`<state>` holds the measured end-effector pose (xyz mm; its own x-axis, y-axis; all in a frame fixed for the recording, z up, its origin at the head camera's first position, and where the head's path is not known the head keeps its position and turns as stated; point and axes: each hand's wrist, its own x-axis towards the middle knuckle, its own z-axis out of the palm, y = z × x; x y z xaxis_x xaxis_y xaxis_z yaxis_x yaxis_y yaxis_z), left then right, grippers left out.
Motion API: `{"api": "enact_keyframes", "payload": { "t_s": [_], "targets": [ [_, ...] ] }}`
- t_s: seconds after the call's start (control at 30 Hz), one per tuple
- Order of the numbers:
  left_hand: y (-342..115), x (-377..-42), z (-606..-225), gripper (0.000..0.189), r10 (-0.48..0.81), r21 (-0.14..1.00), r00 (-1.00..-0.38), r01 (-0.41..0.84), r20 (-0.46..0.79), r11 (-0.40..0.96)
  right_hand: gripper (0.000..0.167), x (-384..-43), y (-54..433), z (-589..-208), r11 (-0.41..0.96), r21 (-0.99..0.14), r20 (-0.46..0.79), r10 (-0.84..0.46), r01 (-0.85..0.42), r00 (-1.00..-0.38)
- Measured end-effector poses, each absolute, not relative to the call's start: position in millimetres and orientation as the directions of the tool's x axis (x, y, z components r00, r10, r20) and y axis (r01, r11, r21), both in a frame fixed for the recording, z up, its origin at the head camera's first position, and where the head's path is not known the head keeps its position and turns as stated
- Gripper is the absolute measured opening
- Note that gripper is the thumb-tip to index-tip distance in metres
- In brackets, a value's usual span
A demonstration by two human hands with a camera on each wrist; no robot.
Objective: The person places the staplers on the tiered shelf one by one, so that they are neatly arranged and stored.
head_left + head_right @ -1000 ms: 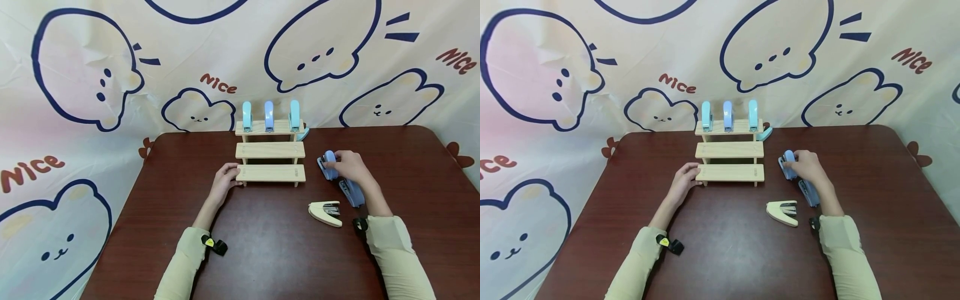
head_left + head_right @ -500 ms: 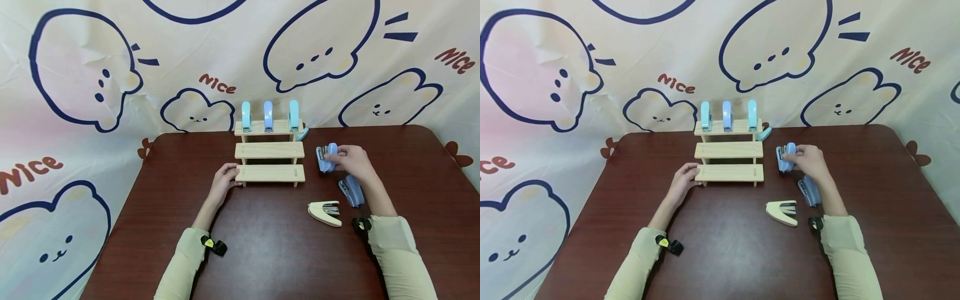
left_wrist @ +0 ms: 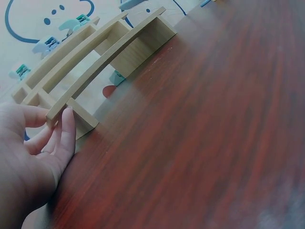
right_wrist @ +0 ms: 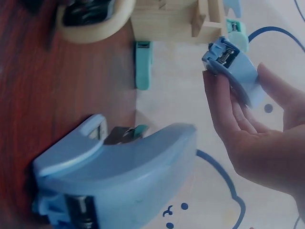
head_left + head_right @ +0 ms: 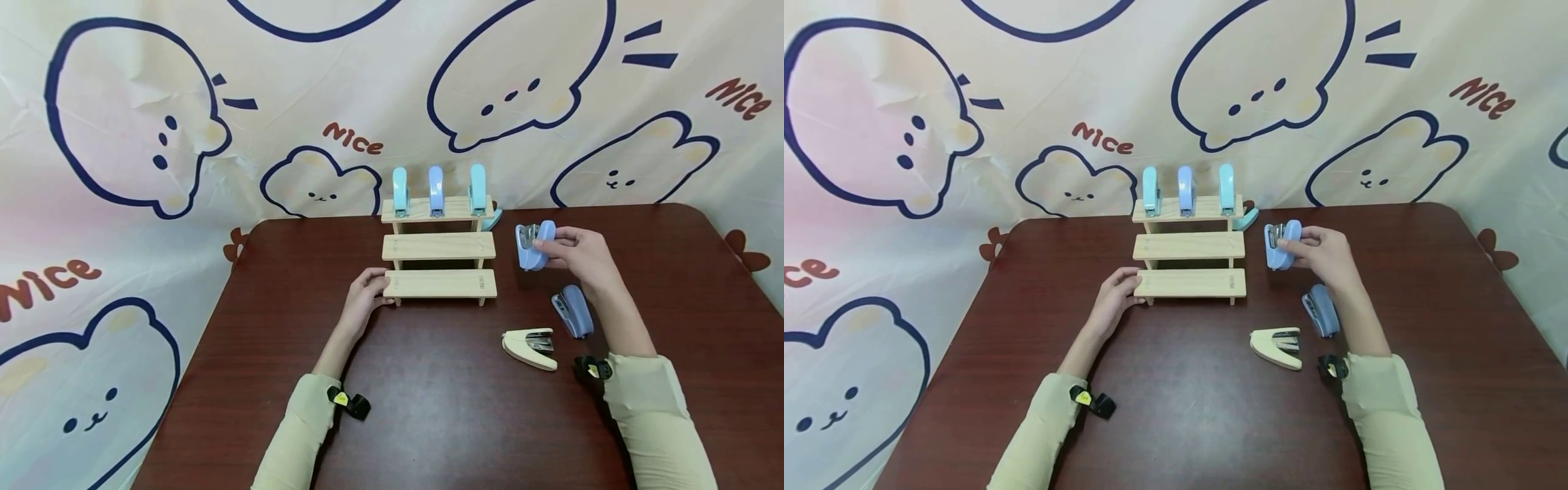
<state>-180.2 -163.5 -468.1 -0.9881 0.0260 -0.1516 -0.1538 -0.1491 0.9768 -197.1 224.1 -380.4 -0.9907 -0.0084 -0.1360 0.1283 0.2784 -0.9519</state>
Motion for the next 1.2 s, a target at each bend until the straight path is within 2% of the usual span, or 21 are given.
{"api": "enact_keyframes", "payload": {
  "t_s": [0.27,0.5,0.93,1.2],
  "targets": [
    [-163.9,-180.9,-468.2,0.030,0.023,0.975,-0.987,-0.161,-0.159,-0.151,0.054,-191.5,217.3,-369.7,0.197,-0.974,-0.109,0.037,0.115,-0.993],
    [-165.5,-181.1,-467.4,0.029,0.024,0.976,-0.988,-0.156,-0.155,-0.148,0.054,-188.5,204.8,-364.3,0.188,-0.977,-0.097,0.028,0.100,-0.995],
    [-170.4,-179.9,-467.7,0.029,0.004,0.977,-0.988,-0.151,-0.152,-0.148,0.050,-195.7,162.5,-353.8,0.274,-0.960,-0.053,0.005,0.052,-0.999],
    [-164.2,-180.4,-468.2,0.029,0.026,0.973,-0.987,-0.161,-0.159,-0.164,0.046,-201.0,151.0,-357.2,0.341,-0.937,-0.074,0.011,0.074,-0.997]
  ]
}}
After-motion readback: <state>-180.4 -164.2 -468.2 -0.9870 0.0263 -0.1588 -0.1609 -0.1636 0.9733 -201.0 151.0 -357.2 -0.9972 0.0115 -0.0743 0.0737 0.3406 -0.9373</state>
